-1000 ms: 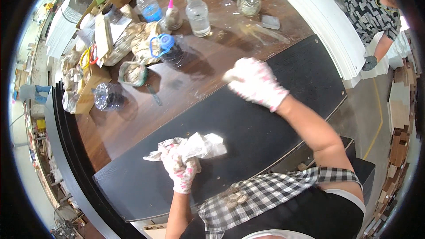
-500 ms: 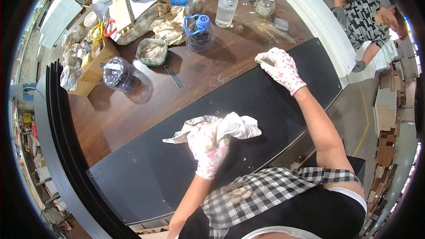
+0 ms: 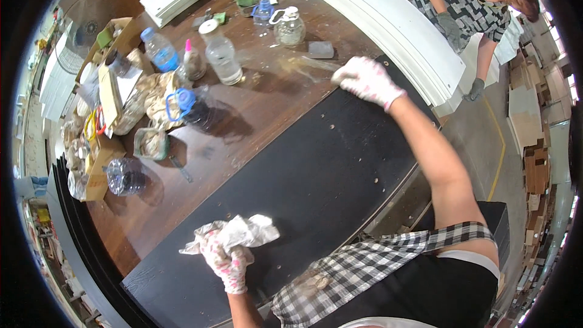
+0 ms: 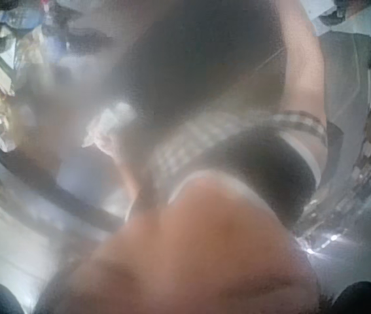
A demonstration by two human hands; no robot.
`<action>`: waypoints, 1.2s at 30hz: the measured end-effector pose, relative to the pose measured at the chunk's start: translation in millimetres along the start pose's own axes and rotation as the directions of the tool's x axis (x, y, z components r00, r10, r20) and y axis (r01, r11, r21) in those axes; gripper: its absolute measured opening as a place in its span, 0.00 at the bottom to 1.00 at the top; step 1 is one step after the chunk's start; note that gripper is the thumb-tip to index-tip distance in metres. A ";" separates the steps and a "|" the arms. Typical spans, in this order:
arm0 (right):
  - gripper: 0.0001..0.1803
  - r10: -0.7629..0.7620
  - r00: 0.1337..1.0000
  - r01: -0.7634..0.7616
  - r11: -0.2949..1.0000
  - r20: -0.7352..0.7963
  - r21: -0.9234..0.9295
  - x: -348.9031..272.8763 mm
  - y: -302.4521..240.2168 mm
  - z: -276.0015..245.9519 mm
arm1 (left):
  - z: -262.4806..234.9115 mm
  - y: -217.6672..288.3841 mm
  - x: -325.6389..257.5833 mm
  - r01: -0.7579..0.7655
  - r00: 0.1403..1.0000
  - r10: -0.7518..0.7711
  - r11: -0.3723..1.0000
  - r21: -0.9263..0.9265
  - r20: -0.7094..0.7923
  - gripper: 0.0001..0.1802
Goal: The person applies a black substance to the edges and holes of a dark board using a small applicator and then wipes the surface with a cloth.
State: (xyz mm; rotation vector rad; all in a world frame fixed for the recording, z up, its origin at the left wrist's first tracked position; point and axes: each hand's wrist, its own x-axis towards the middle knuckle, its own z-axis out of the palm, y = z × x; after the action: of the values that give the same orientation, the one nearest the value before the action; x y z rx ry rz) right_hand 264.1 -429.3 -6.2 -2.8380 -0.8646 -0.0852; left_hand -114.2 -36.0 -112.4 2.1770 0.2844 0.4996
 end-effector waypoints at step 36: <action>0.15 0.406 0.914 -0.399 0.897 0.000 0.192 -0.8 139.7 -31.1 | 9.5 22.8 6.2 0.214 0.958 -0.264 0.918 -0.334 -0.114 0.39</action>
State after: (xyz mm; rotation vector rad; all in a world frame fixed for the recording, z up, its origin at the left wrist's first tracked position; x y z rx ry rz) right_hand 341.2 -549.4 3.6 -2.7568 -0.2440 -0.0050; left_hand -103.8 -54.1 -97.9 1.7627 0.5140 0.5377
